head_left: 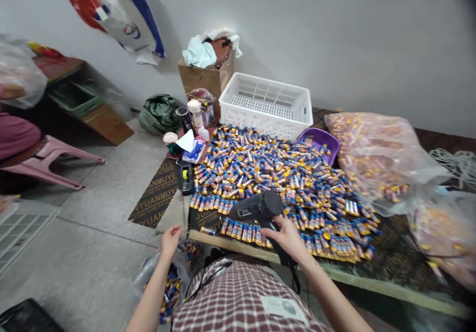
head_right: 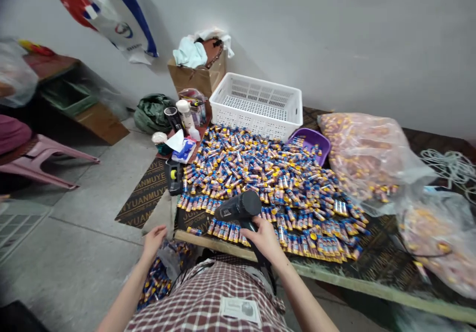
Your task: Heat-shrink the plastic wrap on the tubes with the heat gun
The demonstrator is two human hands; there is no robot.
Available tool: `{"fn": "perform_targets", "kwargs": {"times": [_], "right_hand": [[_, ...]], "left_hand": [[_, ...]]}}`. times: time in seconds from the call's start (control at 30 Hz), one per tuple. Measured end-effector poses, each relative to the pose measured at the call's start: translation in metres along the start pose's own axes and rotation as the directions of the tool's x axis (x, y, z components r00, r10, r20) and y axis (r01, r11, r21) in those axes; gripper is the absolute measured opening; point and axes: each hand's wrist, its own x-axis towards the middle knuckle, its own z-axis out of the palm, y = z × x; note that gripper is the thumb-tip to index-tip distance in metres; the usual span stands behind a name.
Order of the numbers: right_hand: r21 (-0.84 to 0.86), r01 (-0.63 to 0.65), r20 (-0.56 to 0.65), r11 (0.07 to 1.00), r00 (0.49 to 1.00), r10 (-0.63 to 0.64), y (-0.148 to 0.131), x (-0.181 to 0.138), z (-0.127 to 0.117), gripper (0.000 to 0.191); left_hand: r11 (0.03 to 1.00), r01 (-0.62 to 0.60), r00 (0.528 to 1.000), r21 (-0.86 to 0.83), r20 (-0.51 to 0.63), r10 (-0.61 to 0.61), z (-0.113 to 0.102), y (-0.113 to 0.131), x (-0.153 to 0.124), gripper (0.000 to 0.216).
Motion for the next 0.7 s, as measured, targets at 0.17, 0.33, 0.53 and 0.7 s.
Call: {"fn": "perform_targets", "kwargs": {"times": [0.17, 0.33, 0.53, 0.7], "right_hand": [[0.072, -0.108, -0.180, 0.992, 0.976, 0.119, 0.035, -0.040, -0.039, 0.030], [0.214, -0.190, -0.294, 0.958, 0.923, 0.249, 0.050, -0.065, -0.063, 0.038], [0.212, -0.189, -0.330, 0.959, 0.910, 0.253, 0.081, -0.076, -0.094, 0.038], [0.026, -0.145, -0.358, 0.989, 0.923, 0.144, 0.110, -0.085, -0.129, 0.033]], "left_hand": [[0.997, -0.063, 0.992, 0.043, 0.110, 0.058, 0.023, 0.004, 0.002, 0.032], [0.988, -0.106, 0.983, 0.109, 0.158, 0.088, 0.038, 0.009, -0.005, 0.033], [0.945, -0.035, 0.968, 0.326, -0.224, 0.113, 0.041, 0.002, -0.033, 0.043], [0.807, 0.216, 0.895, 0.550, -0.443, 0.063, 0.031, -0.046, -0.093, 0.043]]}}
